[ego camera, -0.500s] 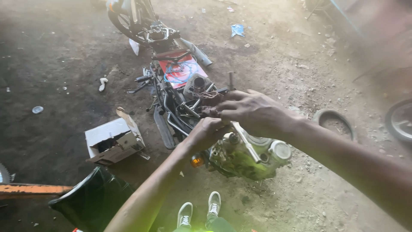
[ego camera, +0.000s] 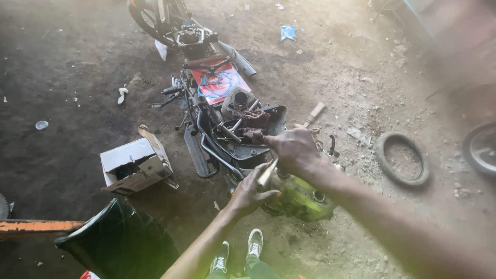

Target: Tightening bolts on a motorcycle engine casing using a T-handle socket wrench.

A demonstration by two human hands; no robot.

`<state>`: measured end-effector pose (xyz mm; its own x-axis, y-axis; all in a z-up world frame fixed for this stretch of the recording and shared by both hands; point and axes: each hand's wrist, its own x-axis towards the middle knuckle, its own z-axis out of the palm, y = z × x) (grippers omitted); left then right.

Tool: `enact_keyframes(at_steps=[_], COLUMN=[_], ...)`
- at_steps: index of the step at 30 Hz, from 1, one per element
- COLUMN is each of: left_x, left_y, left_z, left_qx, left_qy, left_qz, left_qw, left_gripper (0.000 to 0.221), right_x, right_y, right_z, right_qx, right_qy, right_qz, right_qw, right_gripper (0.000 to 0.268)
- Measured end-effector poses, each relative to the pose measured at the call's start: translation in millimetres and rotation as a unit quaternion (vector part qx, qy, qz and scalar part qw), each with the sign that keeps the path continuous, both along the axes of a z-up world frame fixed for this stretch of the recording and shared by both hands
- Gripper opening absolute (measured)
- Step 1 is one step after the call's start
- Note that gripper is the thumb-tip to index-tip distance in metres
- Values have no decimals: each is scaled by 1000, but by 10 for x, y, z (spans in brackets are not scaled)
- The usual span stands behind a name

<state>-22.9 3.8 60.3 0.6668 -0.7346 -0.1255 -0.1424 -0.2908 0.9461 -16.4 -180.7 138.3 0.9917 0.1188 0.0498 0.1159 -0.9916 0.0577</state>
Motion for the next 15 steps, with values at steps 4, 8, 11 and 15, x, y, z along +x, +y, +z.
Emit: enact_keyframes(at_steps=[4,8,11,15], left_x=[-40,23,288,362], left_y=[-45,46,-43,-258], left_z=[33,22,-182,-98], left_qx=[-19,-30,-77,-118], left_qy=[-39,2,-20,-7], left_qz=[23,34,-2,-2], left_qw=[999,999,997,993], left_gripper=[79,82,88,90], right_x=[59,21,64,-15], right_y=[16,-96,-224,-571], right_z=[-35,21,517,483], right_qx=[57,2,-4,-55], right_qy=[76,100,104,66], right_qz=[-177,-115,-64,33], right_qw=[980,988,993,996], right_gripper=[28,16,20,10])
